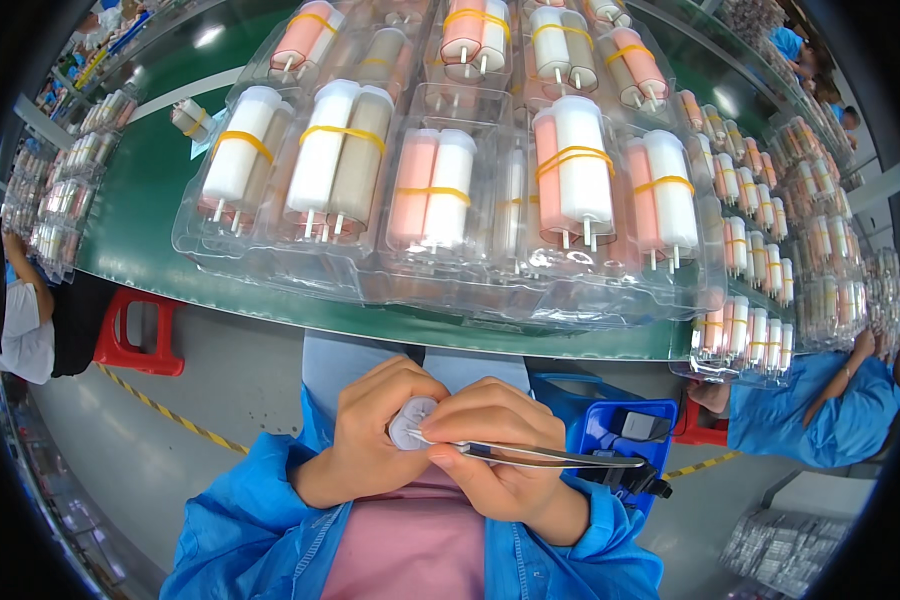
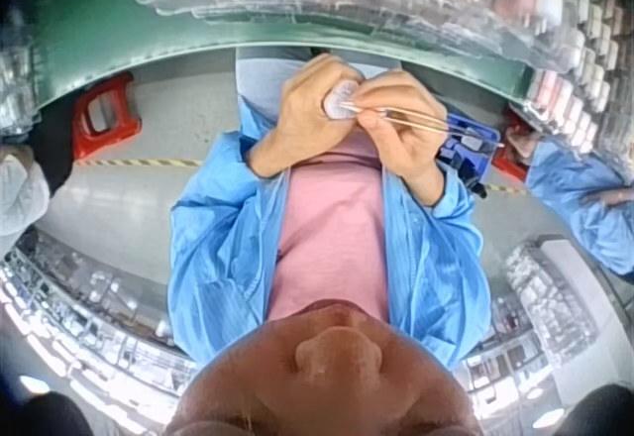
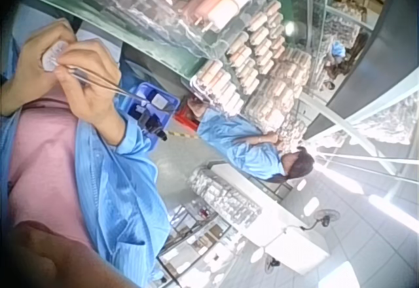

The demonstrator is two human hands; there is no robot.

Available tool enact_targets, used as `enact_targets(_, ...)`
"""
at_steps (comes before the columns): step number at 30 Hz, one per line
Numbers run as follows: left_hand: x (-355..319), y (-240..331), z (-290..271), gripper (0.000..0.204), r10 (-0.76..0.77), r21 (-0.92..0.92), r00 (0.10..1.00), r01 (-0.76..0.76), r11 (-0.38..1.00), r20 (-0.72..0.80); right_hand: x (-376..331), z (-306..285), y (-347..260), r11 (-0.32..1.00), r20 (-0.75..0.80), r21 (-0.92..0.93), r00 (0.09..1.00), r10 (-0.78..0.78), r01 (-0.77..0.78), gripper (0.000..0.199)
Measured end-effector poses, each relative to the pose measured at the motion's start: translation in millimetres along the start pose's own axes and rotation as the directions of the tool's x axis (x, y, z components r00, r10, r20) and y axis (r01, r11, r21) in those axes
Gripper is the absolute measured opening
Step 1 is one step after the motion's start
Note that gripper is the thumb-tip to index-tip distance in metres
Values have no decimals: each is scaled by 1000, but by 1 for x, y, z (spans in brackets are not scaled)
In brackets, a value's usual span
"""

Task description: The worker uses tweezers to insert small wires or pins into cylindrical component housings on a production line.

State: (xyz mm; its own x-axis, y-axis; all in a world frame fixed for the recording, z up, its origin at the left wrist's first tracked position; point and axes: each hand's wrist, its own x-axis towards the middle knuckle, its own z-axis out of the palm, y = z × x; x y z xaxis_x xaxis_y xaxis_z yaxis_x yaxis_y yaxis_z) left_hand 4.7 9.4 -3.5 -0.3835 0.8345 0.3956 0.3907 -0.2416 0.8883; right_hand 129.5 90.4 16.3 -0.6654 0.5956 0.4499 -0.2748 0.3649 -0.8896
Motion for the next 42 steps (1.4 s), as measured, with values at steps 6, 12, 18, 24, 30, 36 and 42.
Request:
enact_targets(6,-1,-1,0,25,-6,3,1000,6,1000,5,0,0,1,1000,-1,1,1000,-5,5,16)
enact_targets(12,0,0,0,24,-16,6,1000,16,1000,7,0,2,1,1000,-14,3,1000,7,-7,15)
enact_targets(18,-2,-2,1,23,-24,15,1000,24,1000,3,0,1,2,1000,8,-26,1000,3,-3,14)
enact_targets(24,-4,-2,0,23,-37,43,999,37,998,8,4,3,3,995,31,-86,999,-42,44,14)
enact_targets(30,-5,0,-2,25,-64,108,998,62,992,15,9,6,-2,983,65,-176,997,-48,59,12)
enact_targets(36,-3,0,-3,26,34,312,999,-40,949,24,13,6,-13,951,114,-302,993,-38,71,14)
enact_targets(42,1,2,-14,25,175,406,984,-166,899,15,8,-3,-9,997,-59,-7,995,76,-77,13)
